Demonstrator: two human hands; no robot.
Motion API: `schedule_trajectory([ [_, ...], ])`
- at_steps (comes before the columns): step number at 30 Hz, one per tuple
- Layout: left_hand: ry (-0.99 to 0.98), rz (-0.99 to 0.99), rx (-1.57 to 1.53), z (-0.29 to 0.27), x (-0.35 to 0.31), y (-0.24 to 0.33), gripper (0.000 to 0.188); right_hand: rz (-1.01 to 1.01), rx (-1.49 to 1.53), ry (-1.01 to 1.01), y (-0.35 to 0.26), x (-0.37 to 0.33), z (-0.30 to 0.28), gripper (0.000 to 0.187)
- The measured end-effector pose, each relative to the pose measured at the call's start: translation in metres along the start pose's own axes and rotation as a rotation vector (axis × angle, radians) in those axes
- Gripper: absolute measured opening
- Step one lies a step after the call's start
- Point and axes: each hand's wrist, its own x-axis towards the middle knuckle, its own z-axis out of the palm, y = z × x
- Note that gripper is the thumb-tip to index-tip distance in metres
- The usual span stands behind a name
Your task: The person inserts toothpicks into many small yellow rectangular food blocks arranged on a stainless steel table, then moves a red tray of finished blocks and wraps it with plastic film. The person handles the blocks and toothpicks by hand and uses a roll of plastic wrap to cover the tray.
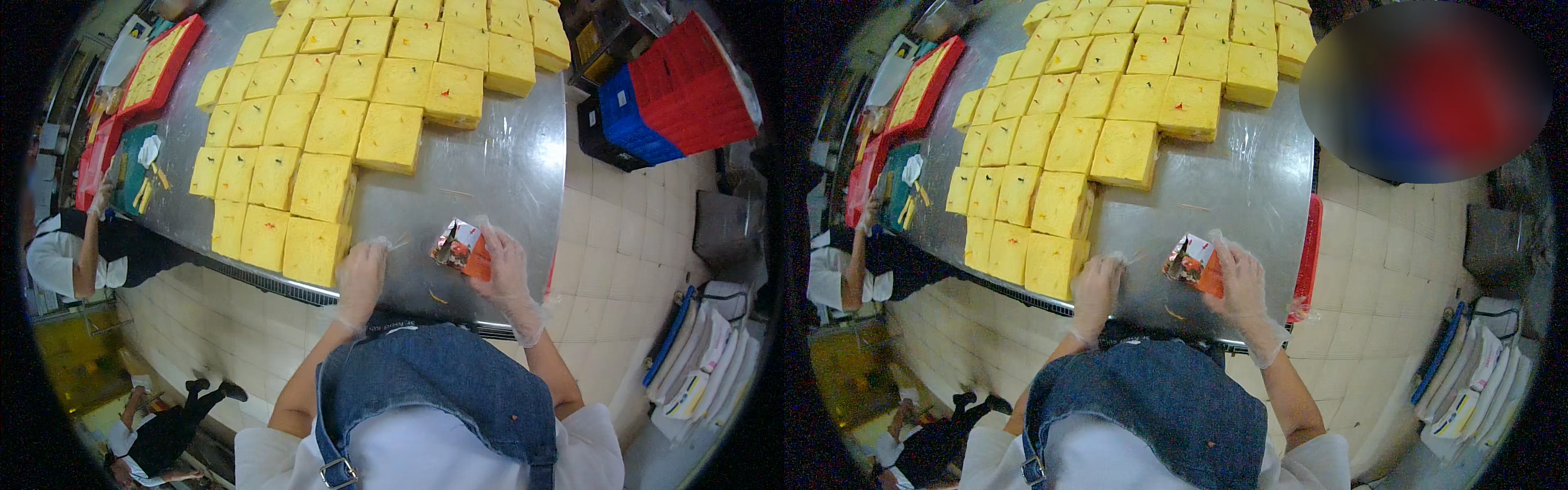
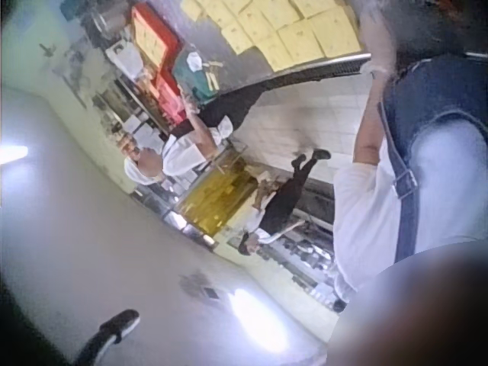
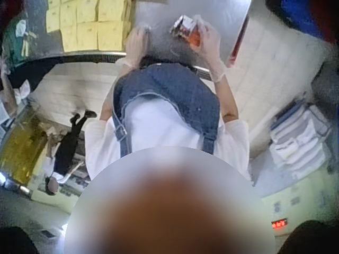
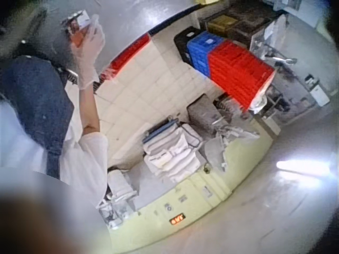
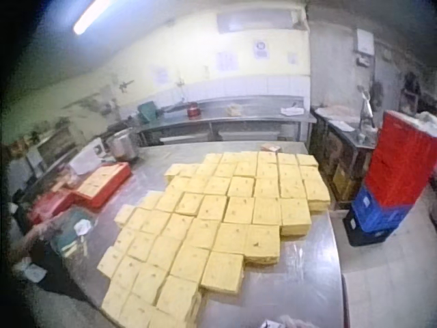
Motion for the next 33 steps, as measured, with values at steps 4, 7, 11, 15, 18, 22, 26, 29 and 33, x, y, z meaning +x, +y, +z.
schedule_trajectory([
  [4,-0.015,0.028,0.085,0.004,0.008,-0.002,0.015,-0.047,0.083,0.036,-0.005,-0.007,-0.002,0.097],
  [7,0.105,0.052,-0.14,-0.012,0.01,0.014,0.009,-0.075,0.09,0.094,-0.009,-0.013,-0.006,0.095],
  [11,0.024,0.313,-0.318,-0.043,0.01,0.043,0.011,-0.058,0.089,0.099,-0.012,-0.022,-0.016,0.094],
  [15,-0.042,0.435,-0.082,-0.053,0.017,0.067,0.01,-0.186,0.183,0.091,-0.017,-0.027,-0.021,0.095],
  [18,-0.062,0.484,-0.108,-0.047,0.024,0.082,0.01,-0.2,0.261,0.147,-0.022,-0.029,-0.016,0.095],
  [22,-0.175,0.517,-0.21,-0.047,0.042,0.091,0.009,-0.127,0.343,0.228,-0.021,-0.038,-0.011,0.09],
  [26,-0.294,0.501,-0.335,-0.067,0.053,0.088,0.011,0.08,0.269,0.179,-0.014,-0.051,-0.019,0.09],
  [29,-0.346,0.545,-0.276,-0.083,0.054,0.09,0.011,0.095,0.257,0.194,-0.013,-0.057,-0.025,0.088],
  [33,-0.463,0.543,-0.138,-0.092,0.056,0.097,0.01,0.073,0.225,0.216,-0.015,-0.058,-0.031,0.088],
])
